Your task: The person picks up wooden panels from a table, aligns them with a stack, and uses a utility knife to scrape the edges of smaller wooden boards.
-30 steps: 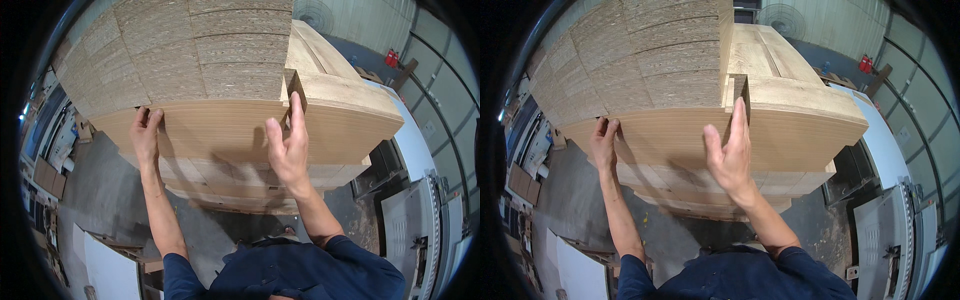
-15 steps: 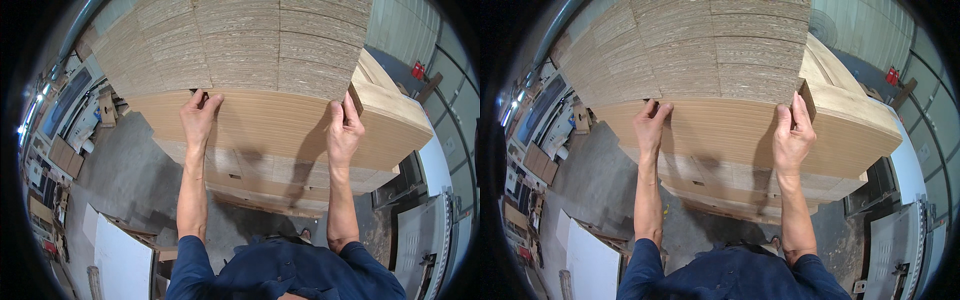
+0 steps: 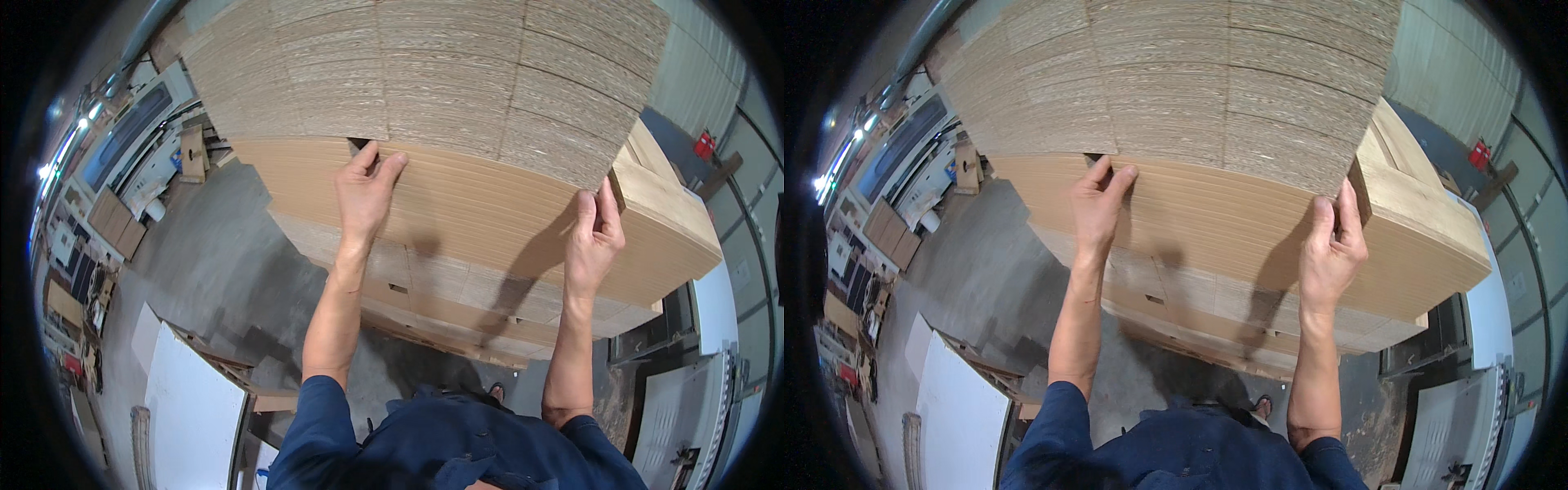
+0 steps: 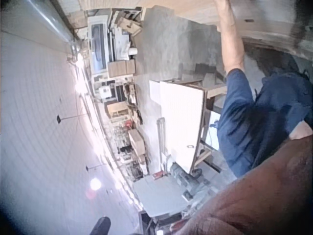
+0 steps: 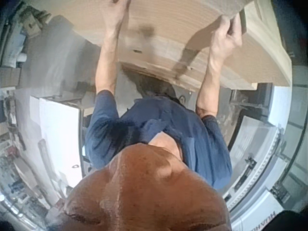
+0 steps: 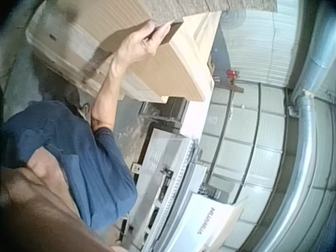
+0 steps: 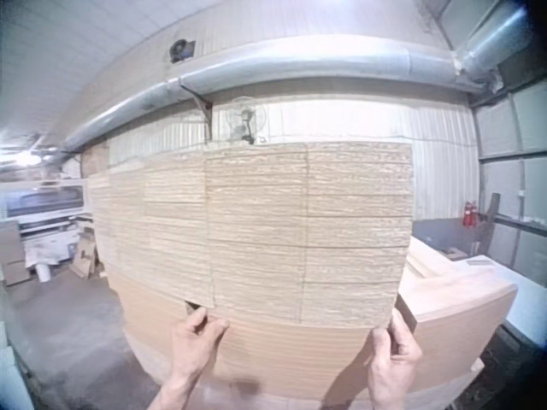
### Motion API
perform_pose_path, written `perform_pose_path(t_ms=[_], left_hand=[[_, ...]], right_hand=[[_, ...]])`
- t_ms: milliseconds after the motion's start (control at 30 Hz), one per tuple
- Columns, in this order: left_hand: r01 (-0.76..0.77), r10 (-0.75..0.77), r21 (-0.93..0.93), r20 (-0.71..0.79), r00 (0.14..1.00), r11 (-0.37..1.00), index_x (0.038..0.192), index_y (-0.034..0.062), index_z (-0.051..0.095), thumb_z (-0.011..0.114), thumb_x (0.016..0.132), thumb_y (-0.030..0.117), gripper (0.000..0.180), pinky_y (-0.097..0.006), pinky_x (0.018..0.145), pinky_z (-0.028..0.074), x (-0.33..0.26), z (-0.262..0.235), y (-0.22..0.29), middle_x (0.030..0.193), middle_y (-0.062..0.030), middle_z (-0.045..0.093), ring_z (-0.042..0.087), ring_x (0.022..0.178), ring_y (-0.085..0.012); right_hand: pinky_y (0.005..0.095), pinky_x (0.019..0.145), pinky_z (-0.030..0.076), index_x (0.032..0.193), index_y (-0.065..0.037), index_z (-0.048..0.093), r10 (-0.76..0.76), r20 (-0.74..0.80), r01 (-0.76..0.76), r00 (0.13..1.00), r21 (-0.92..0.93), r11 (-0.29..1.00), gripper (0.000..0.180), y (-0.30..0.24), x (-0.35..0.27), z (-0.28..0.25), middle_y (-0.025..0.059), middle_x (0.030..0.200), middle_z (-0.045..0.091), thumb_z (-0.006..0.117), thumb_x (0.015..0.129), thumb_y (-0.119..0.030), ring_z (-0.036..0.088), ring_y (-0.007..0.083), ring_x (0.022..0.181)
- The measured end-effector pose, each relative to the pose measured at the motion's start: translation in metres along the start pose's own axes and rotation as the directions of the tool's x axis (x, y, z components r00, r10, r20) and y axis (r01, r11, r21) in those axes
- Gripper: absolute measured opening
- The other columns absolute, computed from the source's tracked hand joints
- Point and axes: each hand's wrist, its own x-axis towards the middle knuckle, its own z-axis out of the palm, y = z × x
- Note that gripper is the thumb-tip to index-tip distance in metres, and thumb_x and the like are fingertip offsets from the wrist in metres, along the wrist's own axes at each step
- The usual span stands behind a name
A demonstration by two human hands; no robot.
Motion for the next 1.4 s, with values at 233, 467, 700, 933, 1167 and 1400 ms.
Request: perform_pose_path(t_ms=[233,467,700,933,1167,1400], left_hand=[[0.032,-0.029,-0.061,0.050,0.998,0.998,0.090,0.0007,0.062,0.064,0.095,0.008,0.009,-0.019,0.063,0.038,0.002,-0.009,-0.017,0.077,0.0071,0.054,0.045,0.073,-0.0017],[0.015,-0.014,-0.035,0.030,0.999,0.999,0.079,0.0057,0.060,0.062,0.098,0.017,0.022,-0.021,0.062,0.036,0.010,-0.010,-0.020,0.072,0.0086,0.049,0.040,0.069,-0.0030],[0.036,-0.038,-0.052,-0.023,0.999,0.998,0.086,0.0024,0.066,0.065,0.097,0.016,0.017,-0.021,0.064,0.038,0.007,-0.004,-0.014,0.076,0.0066,0.054,0.044,0.071,-0.0032],[0.004,-0.017,0.232,0.051,0.999,0.973,0.099,-0.0006,0.067,0.069,0.093,0.018,0.019,-0.021,0.068,0.041,0.004,-0.014,-0.017,0.082,0.0041,0.060,0.050,0.076,-0.0049],[-0.364,0.554,0.742,-0.011,0.833,0.562,0.145,-0.0084,0.031,0.063,0.096,0.033,0.072,-0.050,0.110,0.031,-0.037,0.027,-0.021,0.147,-0.0287,0.030,0.030,0.138,-0.0405],[-0.539,0.708,0.784,0.189,0.680,0.307,0.154,-0.0036,0.010,0.049,0.093,0.061,0.098,-0.062,0.117,0.004,-0.002,0.070,-0.040,0.159,-0.0323,0.003,0.001,0.148,-0.0490]], right_hand=[[0.0282,0.095,0.046,0.145,0.002,0.042,0.117,0.039,-0.115,0.992,-0.071,0.991,0.049,0.005,-0.006,-0.007,0.0175,0.132,0.056,0.054,0.102,-0.018,0.058,0.0164,0.111],[0.0317,0.097,0.046,0.147,0.005,0.037,0.013,0.084,-0.012,0.996,-0.019,1.000,0.056,0.014,0.001,-0.013,0.0180,0.128,0.061,0.053,0.103,-0.025,0.058,0.0203,0.114],[0.0308,0.094,0.047,0.146,0.005,0.039,0.144,0.111,-0.141,0.983,-0.035,0.989,0.056,0.011,0.002,-0.019,0.0169,0.118,0.067,0.056,0.102,-0.025,0.061,0.0186,0.107],[0.0244,0.090,0.046,0.145,0.004,0.042,0.037,0.072,-0.040,0.997,0.049,0.998,0.051,0.015,0.002,-0.018,0.0096,0.117,0.067,0.057,0.101,-0.017,0.058,0.0110,0.102],[0.0244,0.091,0.045,0.144,0.006,0.043,0.126,0.104,-0.130,0.987,0.031,0.991,0.050,0.016,0.003,-0.017,0.0069,0.118,0.065,0.055,0.102,-0.018,0.055,0.0099,0.103],[0.0277,0.098,0.044,0.145,0.007,0.040,0.024,0.151,-0.040,0.988,0.105,0.994,0.048,0.017,-0.001,-0.016,0.0117,0.131,0.059,0.050,0.105,-0.018,0.055,0.0141,0.115]])
